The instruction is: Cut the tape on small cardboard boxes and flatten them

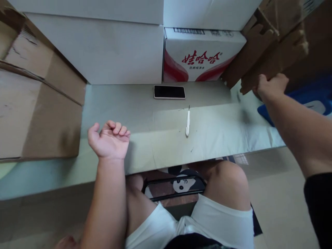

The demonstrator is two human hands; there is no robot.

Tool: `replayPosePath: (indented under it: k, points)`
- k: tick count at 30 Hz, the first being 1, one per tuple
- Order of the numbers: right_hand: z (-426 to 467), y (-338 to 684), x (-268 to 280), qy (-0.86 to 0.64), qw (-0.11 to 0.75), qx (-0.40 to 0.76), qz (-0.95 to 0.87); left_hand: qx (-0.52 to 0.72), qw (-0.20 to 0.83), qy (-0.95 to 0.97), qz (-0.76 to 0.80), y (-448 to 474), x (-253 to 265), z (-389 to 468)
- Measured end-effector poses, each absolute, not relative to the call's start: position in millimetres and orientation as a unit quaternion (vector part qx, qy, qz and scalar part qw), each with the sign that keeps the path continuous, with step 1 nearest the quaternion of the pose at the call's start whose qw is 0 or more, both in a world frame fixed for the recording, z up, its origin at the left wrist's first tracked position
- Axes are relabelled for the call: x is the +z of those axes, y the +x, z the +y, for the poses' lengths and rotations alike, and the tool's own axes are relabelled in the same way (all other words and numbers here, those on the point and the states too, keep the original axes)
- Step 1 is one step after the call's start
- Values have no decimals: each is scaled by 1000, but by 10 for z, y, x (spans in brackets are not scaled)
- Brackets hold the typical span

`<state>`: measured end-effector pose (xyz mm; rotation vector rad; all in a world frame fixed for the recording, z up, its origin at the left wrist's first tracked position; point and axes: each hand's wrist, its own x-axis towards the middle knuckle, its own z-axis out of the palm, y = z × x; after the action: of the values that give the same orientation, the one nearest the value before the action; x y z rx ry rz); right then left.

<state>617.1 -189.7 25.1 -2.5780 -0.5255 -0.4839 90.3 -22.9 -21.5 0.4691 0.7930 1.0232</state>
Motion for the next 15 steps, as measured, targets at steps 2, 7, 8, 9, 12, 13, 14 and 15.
replayPosePath:
  k: [2,7,8,9,12,13,14,15]
  points:
    - [-1673,6162,297,-949,246,-133,-148,474,771,219,364,899,-207,-206]
    - [-1474,6027,290,-959,220,-68,-163,466,771,228,368,872,-183,-206]
    - [-1485,5998,286,-962,208,-64,-166,464,772,234,366,861,-183,-212]
    - [-1509,5964,285,-965,193,-61,-169,464,771,242,363,851,-185,-217]
    - [-1637,5798,296,-971,122,-50,-200,473,761,259,361,839,-209,-219]
    - [-1685,5711,298,-969,92,-42,-223,479,755,261,364,844,-217,-217]
    - [-1726,5605,295,-965,62,-33,-254,488,747,262,369,854,-218,-215]
    - [-1756,5482,285,-956,35,-22,-291,500,735,263,375,864,-208,-215]
